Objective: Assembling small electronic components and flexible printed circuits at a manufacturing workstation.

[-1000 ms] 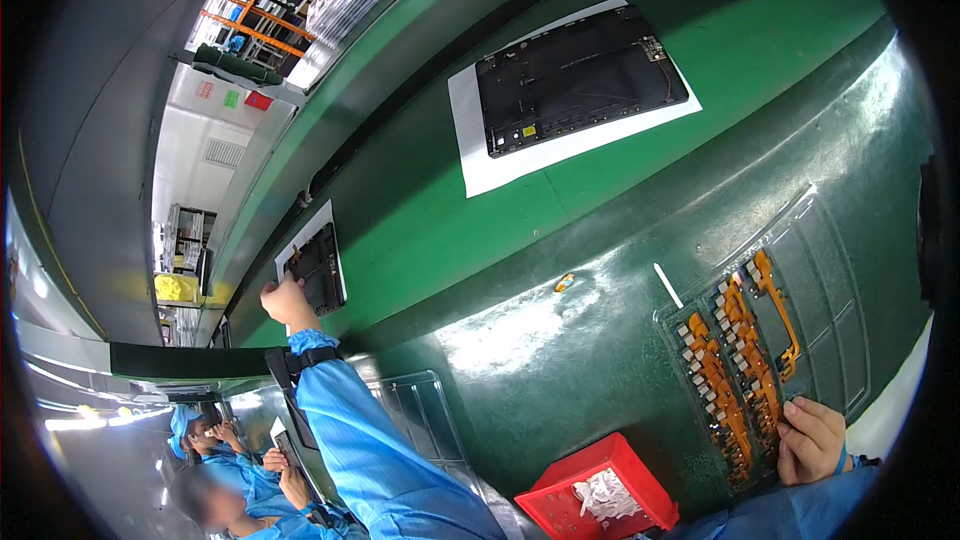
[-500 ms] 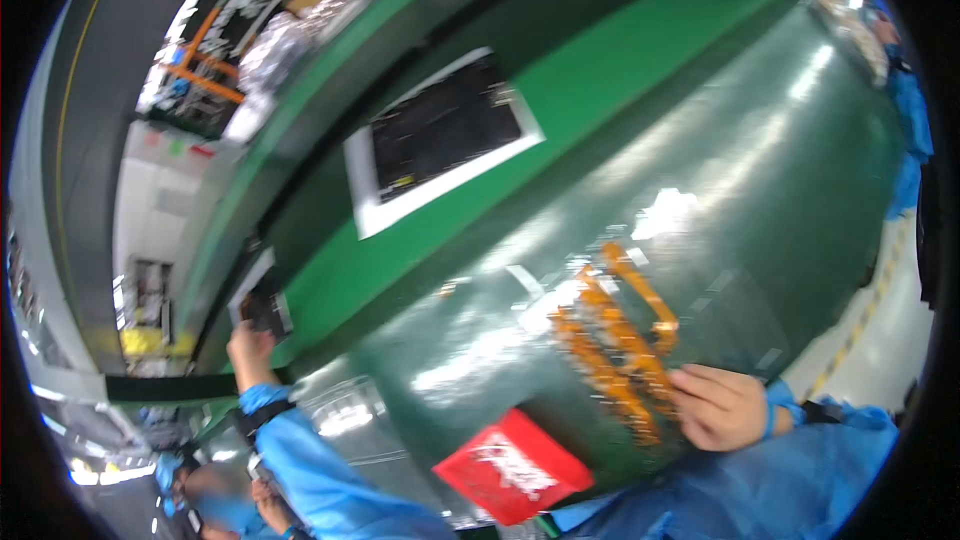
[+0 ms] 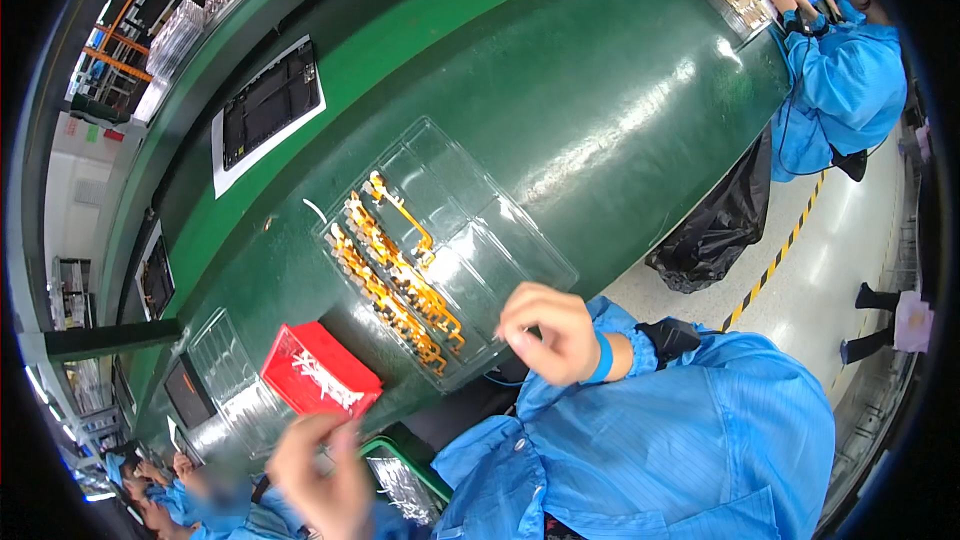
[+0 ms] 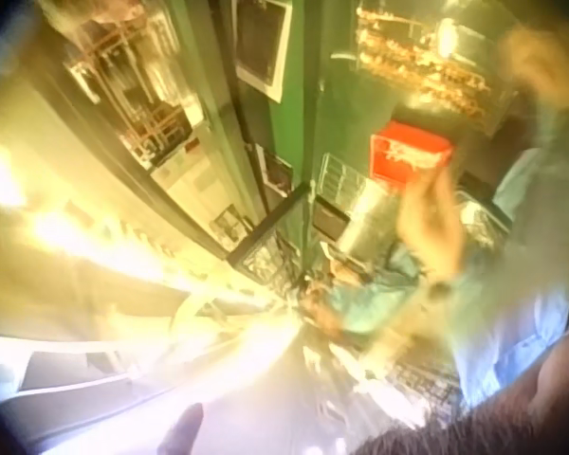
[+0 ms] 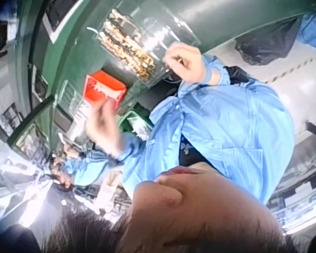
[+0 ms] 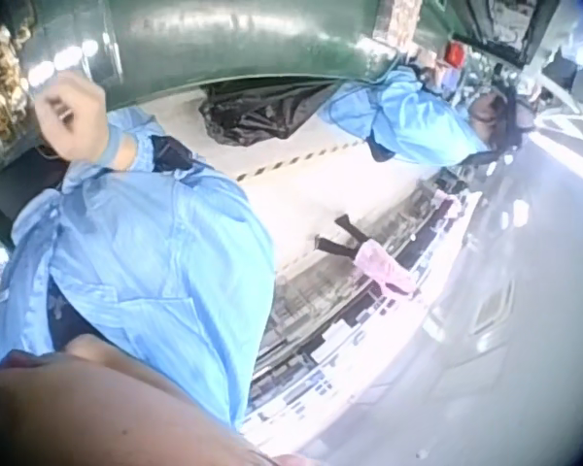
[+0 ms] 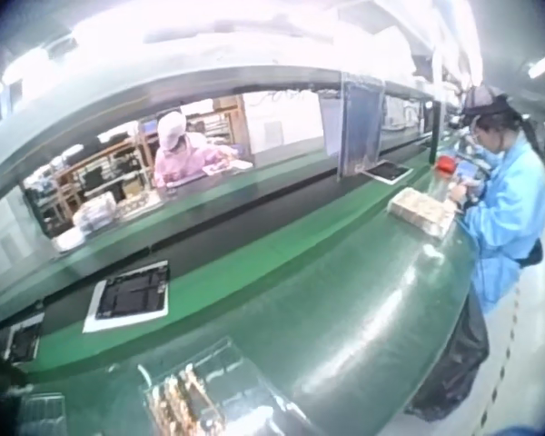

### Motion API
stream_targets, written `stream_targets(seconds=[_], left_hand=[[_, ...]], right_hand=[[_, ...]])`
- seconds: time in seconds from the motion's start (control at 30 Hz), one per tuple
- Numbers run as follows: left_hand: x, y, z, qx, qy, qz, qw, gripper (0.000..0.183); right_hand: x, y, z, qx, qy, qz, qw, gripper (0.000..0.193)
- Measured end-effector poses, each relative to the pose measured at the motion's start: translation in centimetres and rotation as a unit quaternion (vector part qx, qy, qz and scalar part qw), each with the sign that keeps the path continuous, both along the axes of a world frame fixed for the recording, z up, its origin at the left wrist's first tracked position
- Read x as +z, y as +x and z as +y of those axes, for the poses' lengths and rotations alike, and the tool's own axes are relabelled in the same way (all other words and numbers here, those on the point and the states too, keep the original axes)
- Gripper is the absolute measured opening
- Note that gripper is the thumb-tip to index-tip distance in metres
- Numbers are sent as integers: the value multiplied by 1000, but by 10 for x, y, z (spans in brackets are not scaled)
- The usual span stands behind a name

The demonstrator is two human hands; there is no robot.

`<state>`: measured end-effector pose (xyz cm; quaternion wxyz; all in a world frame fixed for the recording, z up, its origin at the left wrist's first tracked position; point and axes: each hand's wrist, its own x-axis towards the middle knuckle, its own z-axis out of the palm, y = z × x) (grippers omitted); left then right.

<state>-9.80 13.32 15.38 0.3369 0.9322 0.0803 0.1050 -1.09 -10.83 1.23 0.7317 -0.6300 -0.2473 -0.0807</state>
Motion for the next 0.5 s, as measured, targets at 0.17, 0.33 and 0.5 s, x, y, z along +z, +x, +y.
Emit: stream_targets(seconds=[0.17, 0.33, 0.5], left_hand=[[-89, 84, -82, -69, 22, -59, 996, 21], [-133, 120, -93, -19, 188, -46, 981, 26], [-132, 125, -94, -22, 197, -38, 980, 18]], right_hand=[[14, 38, -37, -81, -388, -109, 912, 36], [-10, 45, -50, -32, -451, -105, 886, 44], [-18, 45, -60, -45, -410, -127, 902, 42]])
